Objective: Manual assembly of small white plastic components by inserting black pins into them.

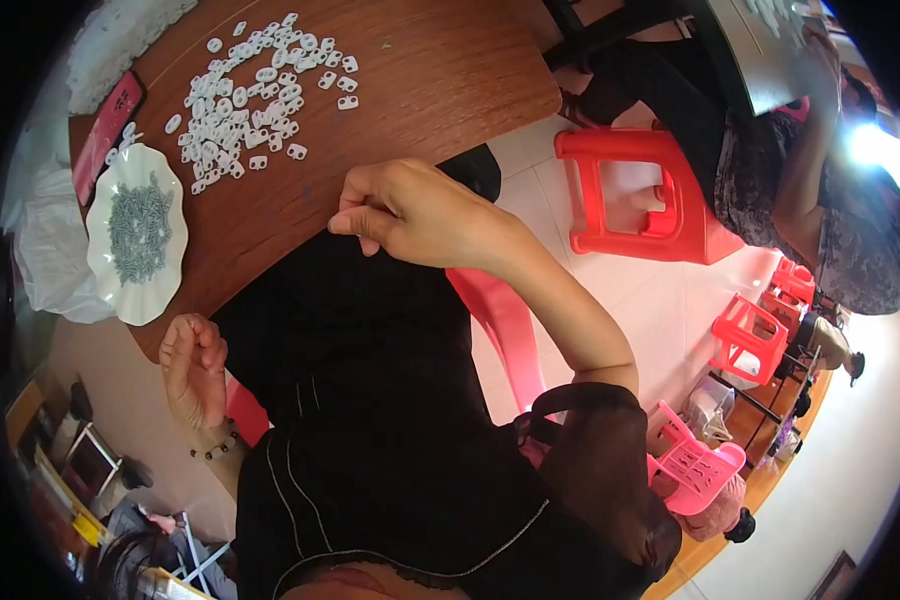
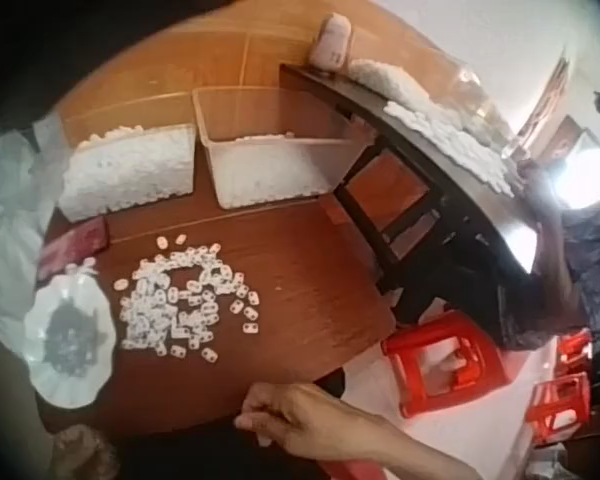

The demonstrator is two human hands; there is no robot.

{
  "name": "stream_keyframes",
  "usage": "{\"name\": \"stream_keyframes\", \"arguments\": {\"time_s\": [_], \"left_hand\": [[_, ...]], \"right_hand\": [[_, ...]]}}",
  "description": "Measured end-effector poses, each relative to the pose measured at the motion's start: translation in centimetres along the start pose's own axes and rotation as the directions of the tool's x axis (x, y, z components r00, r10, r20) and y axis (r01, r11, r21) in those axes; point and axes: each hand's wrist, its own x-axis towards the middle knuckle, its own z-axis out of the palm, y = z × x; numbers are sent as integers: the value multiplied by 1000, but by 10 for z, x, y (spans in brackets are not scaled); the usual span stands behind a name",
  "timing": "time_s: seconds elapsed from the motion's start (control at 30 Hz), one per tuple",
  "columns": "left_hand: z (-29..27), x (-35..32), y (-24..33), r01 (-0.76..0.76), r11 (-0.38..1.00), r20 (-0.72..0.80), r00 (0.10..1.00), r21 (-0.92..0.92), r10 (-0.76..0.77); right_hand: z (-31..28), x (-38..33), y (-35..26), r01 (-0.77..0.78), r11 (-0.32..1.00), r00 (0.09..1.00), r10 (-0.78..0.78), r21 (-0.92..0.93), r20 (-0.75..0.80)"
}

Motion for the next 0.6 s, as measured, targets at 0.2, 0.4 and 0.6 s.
{"name": "stream_keyframes", "arguments": {"time_s": [0.2, 0.4, 0.6], "left_hand": [[23, 12, 8, -36, 996, -4, 999, 79, 37], [33, 16, 13, -9, 993, 13, 1000, 119, 8], [39, 20, 15, 5, 986, 31, 999, 167, -11]], "right_hand": [[-7, 15, -12, 104, 985, 991, -90, 140, -101], [-6, 24, -20, 140, 957, 983, -105, 254, -148], [-14, 22, 2, 135, 972, 989, -120, 192, -88]]}}
